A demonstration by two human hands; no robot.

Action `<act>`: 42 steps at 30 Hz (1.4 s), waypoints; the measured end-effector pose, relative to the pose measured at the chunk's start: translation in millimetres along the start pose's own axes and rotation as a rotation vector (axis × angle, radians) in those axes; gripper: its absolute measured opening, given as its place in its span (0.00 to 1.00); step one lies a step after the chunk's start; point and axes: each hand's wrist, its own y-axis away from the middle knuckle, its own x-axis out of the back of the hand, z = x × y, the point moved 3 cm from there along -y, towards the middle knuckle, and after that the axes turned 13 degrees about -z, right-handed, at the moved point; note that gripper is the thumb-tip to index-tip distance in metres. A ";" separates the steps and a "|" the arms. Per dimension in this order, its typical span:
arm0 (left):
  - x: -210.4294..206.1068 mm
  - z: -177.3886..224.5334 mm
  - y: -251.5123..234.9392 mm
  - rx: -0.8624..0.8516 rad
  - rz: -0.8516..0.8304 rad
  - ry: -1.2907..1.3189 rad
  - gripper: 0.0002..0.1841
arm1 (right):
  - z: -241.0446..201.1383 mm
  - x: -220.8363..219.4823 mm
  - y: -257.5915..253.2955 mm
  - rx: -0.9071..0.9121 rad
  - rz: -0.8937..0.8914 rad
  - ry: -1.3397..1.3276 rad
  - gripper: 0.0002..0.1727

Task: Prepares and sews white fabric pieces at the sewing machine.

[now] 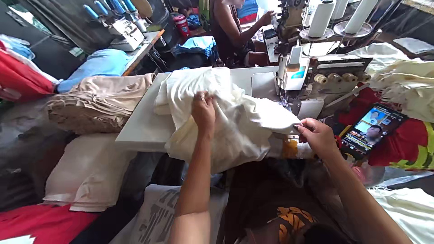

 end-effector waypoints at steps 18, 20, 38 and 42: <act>-71.5 -16.1 59.8 -0.366 -0.468 -0.297 0.23 | -45.8 -141.4 -47.7 0.259 -0.233 -0.057 0.12; -83.4 -17.0 46.1 -0.411 -0.397 -0.339 0.20 | -43.8 -153.4 -64.6 0.187 -0.164 0.015 0.28; -38.7 -35.1 82.2 0.127 -0.198 0.006 0.22 | -15.8 -137.7 -54.0 -0.037 -0.389 -0.574 0.14; -62.3 -36.9 92.3 0.018 -0.179 -0.202 0.25 | -1.6 -65.7 -17.5 0.071 -0.465 -0.353 0.12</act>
